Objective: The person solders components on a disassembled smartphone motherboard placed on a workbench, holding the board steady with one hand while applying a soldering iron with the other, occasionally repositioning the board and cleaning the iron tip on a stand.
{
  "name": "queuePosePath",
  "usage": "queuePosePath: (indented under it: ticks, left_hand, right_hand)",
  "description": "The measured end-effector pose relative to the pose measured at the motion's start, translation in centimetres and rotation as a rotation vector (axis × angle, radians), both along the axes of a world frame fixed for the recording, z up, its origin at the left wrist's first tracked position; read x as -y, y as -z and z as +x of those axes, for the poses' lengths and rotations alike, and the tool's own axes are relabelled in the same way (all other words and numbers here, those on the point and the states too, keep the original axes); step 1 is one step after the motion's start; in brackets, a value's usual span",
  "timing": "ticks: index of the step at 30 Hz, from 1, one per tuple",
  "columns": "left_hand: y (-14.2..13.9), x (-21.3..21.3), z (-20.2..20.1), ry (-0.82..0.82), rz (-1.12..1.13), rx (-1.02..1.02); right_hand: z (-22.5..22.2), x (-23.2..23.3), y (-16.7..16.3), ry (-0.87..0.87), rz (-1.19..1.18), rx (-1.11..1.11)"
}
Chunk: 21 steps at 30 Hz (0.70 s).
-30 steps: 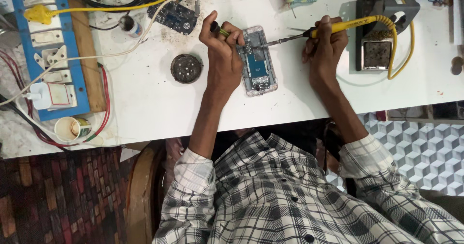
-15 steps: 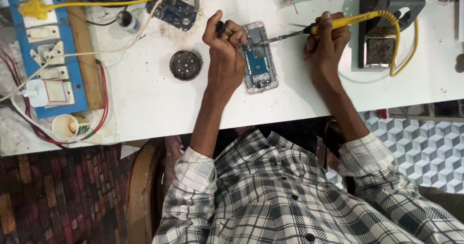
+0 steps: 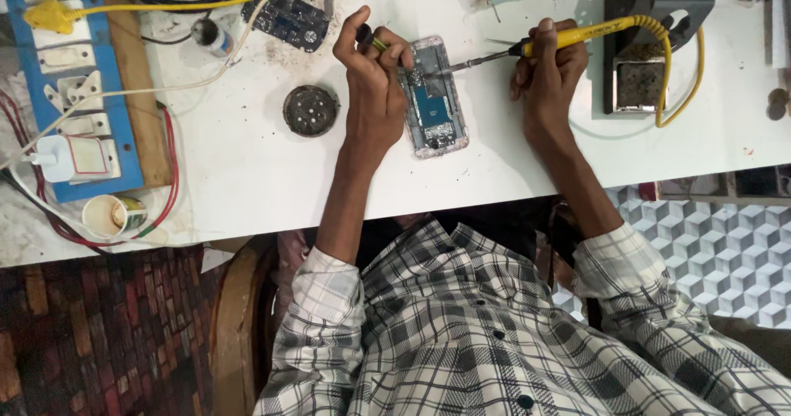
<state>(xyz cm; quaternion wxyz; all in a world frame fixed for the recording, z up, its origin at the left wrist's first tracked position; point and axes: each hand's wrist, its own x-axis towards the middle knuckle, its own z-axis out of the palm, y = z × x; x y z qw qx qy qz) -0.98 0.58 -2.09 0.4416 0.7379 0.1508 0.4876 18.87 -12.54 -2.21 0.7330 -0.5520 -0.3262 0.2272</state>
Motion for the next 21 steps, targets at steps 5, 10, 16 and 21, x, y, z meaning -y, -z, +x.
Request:
queuePosePath:
  ticks: [5, 10, 16, 21]
  left_hand:
    - [-0.08, 0.05, -0.13, 0.039, -0.041, 0.034]
    - [-0.14, 0.29, -0.17, 0.011, -0.035, 0.007]
    - [-0.13, 0.13, -0.07, -0.009, -0.095, 0.024]
    - [-0.08, 0.28, -0.09, -0.039, -0.050, -0.002]
  right_hand:
    - [0.09, 0.04, 0.17, -0.007, 0.016, -0.012]
    - [0.04, -0.01, 0.07, 0.023, -0.018, -0.048]
    - [0.02, -0.06, 0.07, -0.002, -0.014, -0.027]
    - [0.23, -0.02, 0.25, 0.010, -0.019, -0.019]
